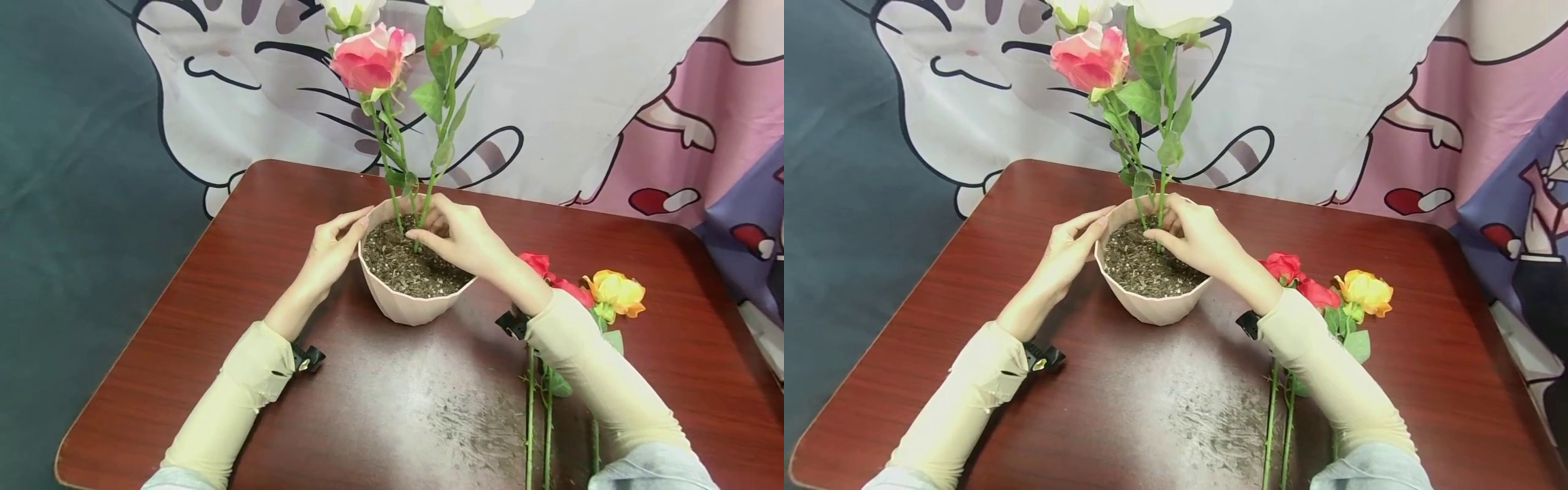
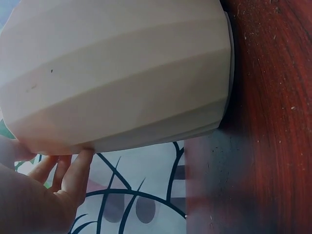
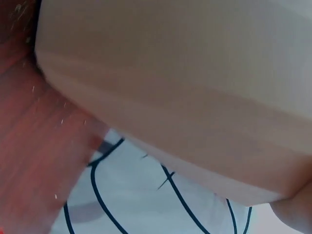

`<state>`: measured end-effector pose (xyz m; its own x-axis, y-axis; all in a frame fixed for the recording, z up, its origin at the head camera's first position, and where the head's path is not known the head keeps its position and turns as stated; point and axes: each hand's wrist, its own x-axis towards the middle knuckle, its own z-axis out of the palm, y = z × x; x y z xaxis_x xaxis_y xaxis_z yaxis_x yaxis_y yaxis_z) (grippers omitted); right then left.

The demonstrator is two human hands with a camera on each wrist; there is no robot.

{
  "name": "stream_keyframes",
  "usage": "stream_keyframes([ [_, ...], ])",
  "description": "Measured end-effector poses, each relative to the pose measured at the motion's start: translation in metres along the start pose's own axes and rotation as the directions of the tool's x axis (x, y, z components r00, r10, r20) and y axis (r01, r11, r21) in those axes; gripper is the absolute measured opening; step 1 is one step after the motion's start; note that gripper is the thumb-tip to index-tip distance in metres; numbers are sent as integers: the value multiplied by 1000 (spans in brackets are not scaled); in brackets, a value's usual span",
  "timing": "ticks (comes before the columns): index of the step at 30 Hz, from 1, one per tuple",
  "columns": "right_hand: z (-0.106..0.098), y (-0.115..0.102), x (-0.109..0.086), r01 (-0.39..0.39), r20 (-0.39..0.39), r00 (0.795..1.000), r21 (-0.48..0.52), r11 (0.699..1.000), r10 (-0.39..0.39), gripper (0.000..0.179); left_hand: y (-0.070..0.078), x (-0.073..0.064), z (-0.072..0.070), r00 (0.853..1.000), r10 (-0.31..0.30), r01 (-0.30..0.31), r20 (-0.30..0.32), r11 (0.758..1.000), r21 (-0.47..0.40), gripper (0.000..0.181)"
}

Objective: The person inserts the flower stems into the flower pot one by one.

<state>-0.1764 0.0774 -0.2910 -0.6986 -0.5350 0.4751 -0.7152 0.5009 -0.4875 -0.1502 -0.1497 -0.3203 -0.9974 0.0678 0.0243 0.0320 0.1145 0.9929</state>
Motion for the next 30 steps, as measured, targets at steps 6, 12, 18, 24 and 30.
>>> stream_keyframes([
  [6, -23, -3, -18, -85, -39, 996, -30, 996, 83, 37, -1, -1, 5, 1000, -17, 17, 11, 1000, 5, 34],
  [12, -50, 0, -42, -130, -62, 990, -86, 988, 125, 34, -2, 0, 7, 999, -32, 32, 19, 999, 21, 35],
  [18, -77, 8, -73, -189, -73, 981, -171, 967, 179, 34, -4, 0, 4, 999, -32, 31, 20, 999, 32, 37],
  [24, -94, 17, -114, -249, -69, 968, -234, 940, 240, 35, -3, 0, 1, 1000, -27, 26, 10, 999, 45, 37],
  [30, -95, 20, -161, -334, -50, 942, -252, 908, 333, 31, 1, 3, 2, 1000, -20, 20, -5, 999, 45, 36],
])
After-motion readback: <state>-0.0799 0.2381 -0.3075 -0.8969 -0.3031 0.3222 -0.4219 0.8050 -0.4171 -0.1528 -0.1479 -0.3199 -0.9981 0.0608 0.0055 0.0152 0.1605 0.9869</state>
